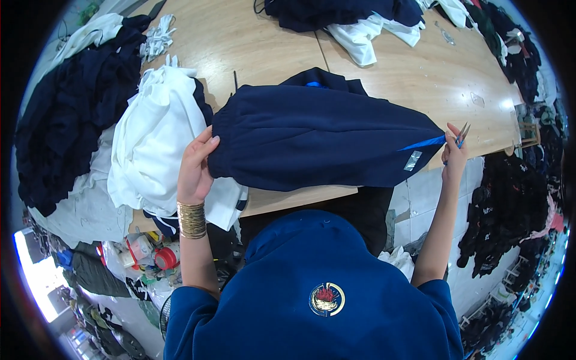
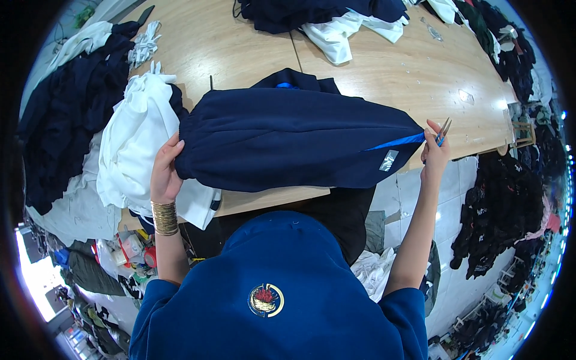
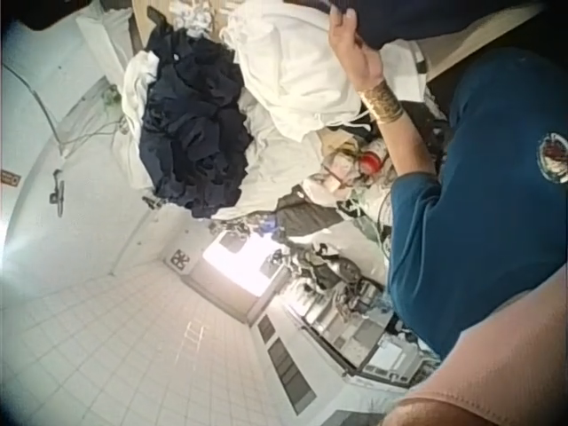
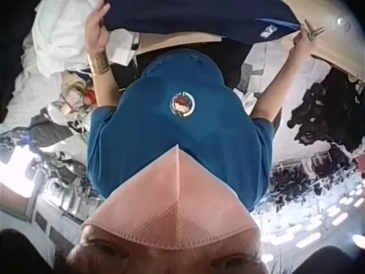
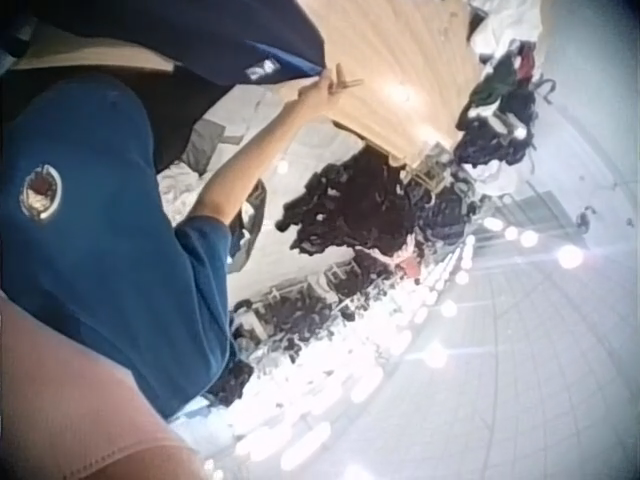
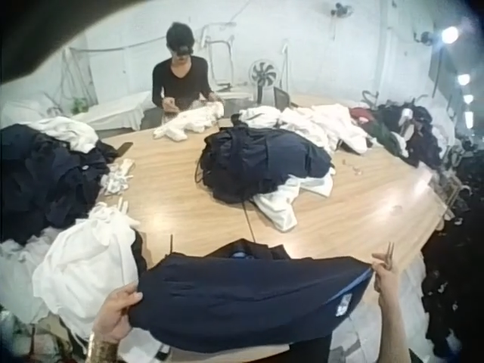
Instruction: Trimming loose threads and inspecting blue athletic garments at a factory workstation using thread snips.
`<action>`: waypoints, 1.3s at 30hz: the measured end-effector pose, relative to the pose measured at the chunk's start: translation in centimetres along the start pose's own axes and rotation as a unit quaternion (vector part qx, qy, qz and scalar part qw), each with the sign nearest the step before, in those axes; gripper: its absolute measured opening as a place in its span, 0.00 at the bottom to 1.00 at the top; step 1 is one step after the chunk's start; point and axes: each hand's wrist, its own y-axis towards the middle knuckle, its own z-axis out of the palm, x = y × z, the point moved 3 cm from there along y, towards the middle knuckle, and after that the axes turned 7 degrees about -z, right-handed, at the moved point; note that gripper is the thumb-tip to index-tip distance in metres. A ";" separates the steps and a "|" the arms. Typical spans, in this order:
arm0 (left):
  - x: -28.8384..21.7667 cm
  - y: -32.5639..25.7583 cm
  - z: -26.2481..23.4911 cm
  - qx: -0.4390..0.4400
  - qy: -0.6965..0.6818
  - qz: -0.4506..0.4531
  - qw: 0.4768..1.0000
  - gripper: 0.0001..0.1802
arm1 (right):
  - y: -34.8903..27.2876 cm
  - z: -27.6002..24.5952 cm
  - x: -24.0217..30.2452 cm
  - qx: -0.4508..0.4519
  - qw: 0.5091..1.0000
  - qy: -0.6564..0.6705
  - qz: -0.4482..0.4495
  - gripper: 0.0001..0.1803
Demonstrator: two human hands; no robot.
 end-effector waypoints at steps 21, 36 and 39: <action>-2.1 0.6 -1.6 -0.099 0.018 0.100 0.990 0.25 | -2.3 -1.8 3.6 0.092 0.995 0.047 -0.002 0.11; -2.0 2.6 -3.9 -0.211 0.503 0.123 0.829 0.20 | -9.8 -0.5 -3.9 0.145 0.961 0.061 0.229 0.18; -2.3 2.4 -2.4 -0.245 0.504 0.131 0.818 0.21 | -10.3 -0.5 -4.1 0.124 0.963 0.073 0.228 0.19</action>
